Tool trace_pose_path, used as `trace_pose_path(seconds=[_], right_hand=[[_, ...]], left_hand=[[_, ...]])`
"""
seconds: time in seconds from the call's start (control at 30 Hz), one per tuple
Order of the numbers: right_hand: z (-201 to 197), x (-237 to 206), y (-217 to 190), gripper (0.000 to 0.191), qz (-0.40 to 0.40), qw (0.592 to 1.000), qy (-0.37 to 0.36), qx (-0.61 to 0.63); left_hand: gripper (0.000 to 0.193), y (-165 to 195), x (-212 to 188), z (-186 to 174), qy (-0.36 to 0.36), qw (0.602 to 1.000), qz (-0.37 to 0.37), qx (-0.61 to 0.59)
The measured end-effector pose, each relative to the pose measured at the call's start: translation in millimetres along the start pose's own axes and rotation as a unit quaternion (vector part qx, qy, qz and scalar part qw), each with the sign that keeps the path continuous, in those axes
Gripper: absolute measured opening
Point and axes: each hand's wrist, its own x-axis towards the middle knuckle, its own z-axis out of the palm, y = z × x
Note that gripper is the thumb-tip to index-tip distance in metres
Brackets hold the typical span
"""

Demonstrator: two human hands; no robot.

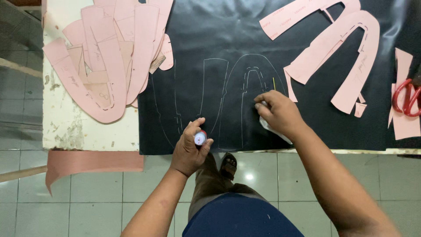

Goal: The person traces pattern outlines onto black sheet material with a small marking tool, applies glue from a bottle onto the material using a cloth, and presses pink paper pattern pieces onto the glued areas, working through several pieces one at a time at a workbench.

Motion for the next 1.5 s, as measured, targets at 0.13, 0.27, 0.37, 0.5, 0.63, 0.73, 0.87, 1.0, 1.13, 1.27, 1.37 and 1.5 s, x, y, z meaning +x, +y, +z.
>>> trace_pose_path(seconds=[0.13,0.27,0.37,0.5,0.63,0.73,0.87,1.0,1.13,1.27,1.37,1.5], right_hand=[[5,1,-7,0.022,0.053,0.997,-0.012,-0.047],[7,-4,-13,0.008,-0.090,0.992,0.037,-0.076],[10,-20,-19,0.008,-0.095,0.988,-0.071,-0.102],[5,-25,-17,0.007,-0.076,0.982,-0.140,-0.099],[-2,-10,-8,0.008,0.023,0.989,0.053,-0.136],[-2,-10,-7,0.008,-0.005,0.989,-0.149,-0.011],[1,-12,-8,0.010,-0.028,0.992,-0.085,-0.085],[3,-4,-6,0.012,-0.040,0.992,-0.087,-0.076],[7,2,-4,0.010,-0.054,0.992,-0.027,-0.107],[8,13,0,0.010,-0.029,0.998,-0.029,-0.043],[6,19,2,0.008,-0.051,0.994,-0.064,-0.073],[5,3,-8,0.013,-0.057,0.993,-0.081,-0.063]], left_hand=[[0.049,-1,1,1,-0.001,1.000,0.003,-0.003],[0.049,-1,0,1,0.001,1.000,0.000,-0.008],[0.049,-1,2,0,0.000,1.000,0.003,-0.010],[0.049,0,2,-1,-0.010,1.000,-0.004,-0.005],[0.050,0,1,-2,-0.011,1.000,0.001,-0.006],[0.051,-1,2,-2,-0.012,1.000,0.004,-0.007],[0.051,0,1,-2,-0.010,1.000,0.003,-0.014],[0.051,0,3,-3,-0.012,1.000,0.000,-0.014],[0.052,1,4,-3,-0.008,1.000,0.005,-0.015],[0.052,0,4,-4,-0.006,1.000,0.002,-0.016],[0.051,0,4,-3,-0.008,1.000,0.004,-0.016],[0.050,0,3,-3,-0.011,1.000,0.001,-0.015]])
